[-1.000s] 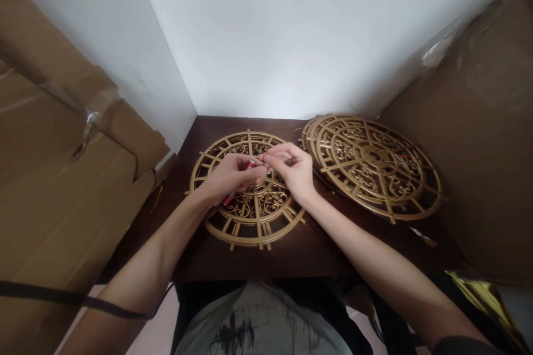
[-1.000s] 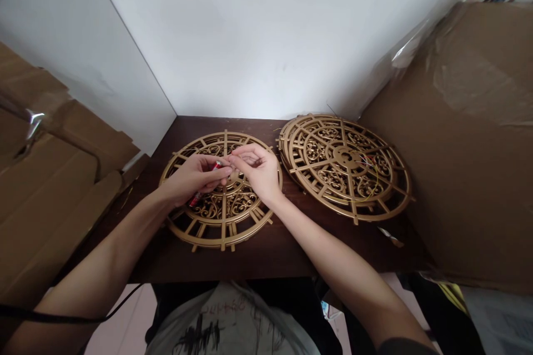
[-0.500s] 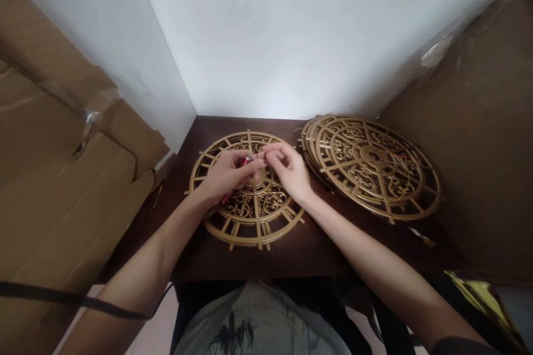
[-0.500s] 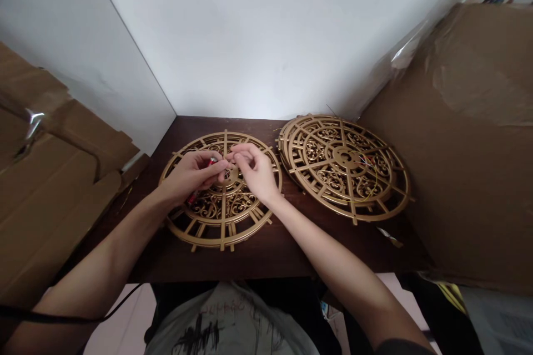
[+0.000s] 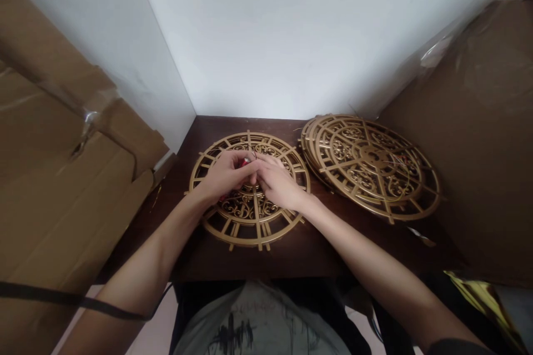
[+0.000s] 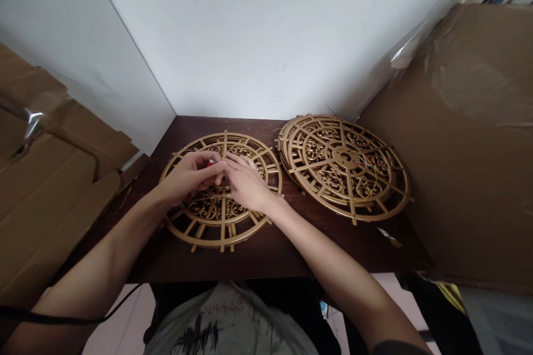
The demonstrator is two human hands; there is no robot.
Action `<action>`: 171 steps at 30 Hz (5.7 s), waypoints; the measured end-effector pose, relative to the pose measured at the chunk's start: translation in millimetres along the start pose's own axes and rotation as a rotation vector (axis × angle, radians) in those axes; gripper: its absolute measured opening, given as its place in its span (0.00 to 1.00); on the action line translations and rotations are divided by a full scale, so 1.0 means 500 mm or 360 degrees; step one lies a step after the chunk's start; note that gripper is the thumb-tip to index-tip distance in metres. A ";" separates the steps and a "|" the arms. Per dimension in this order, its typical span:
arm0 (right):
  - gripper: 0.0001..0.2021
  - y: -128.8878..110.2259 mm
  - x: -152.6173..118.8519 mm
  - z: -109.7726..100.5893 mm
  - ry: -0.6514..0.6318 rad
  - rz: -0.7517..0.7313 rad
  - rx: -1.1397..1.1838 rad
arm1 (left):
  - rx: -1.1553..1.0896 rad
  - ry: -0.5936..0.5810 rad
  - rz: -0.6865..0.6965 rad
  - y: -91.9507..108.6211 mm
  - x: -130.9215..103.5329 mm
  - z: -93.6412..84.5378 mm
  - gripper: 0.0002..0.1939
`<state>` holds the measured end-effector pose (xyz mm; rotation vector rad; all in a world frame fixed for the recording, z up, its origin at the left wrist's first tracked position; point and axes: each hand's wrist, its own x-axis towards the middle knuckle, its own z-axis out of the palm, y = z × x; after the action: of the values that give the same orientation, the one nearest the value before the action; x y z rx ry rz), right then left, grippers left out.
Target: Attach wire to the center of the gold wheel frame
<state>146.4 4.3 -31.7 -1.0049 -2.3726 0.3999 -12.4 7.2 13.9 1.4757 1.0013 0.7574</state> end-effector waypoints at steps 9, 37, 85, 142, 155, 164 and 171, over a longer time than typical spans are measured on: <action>0.18 -0.004 0.001 -0.003 0.0010 -0.0023 0.0061 | 0.0004 0.0006 0.0050 0.000 -0.001 0.003 0.11; 0.11 -0.018 0.006 -0.021 0.0851 0.0487 0.1097 | -0.1004 0.0336 -0.0430 -0.016 0.031 -0.026 0.05; 0.06 -0.001 0.014 -0.019 0.1094 0.0670 0.1855 | -0.0865 0.0589 -0.0125 -0.033 0.032 0.021 0.24; 0.06 -0.009 0.010 -0.018 0.0934 0.0566 0.1228 | -0.2061 -0.0020 0.0091 0.043 -0.020 -0.027 0.14; 0.08 0.018 0.018 -0.016 0.1265 0.0762 0.1408 | -0.1266 0.0078 0.0074 0.006 0.009 -0.001 0.13; 0.07 0.010 0.015 -0.020 0.1021 0.0701 0.1455 | -0.1041 0.0042 0.0052 -0.008 0.010 0.025 0.17; 0.07 0.008 0.012 -0.013 0.0868 0.0653 0.1187 | -0.0825 0.0322 0.0267 -0.024 0.017 0.027 0.21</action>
<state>148.9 11.6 -26.2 -1.0403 -1.3488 0.9356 1.1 8.8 -0.7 1.0517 0.7553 1.2050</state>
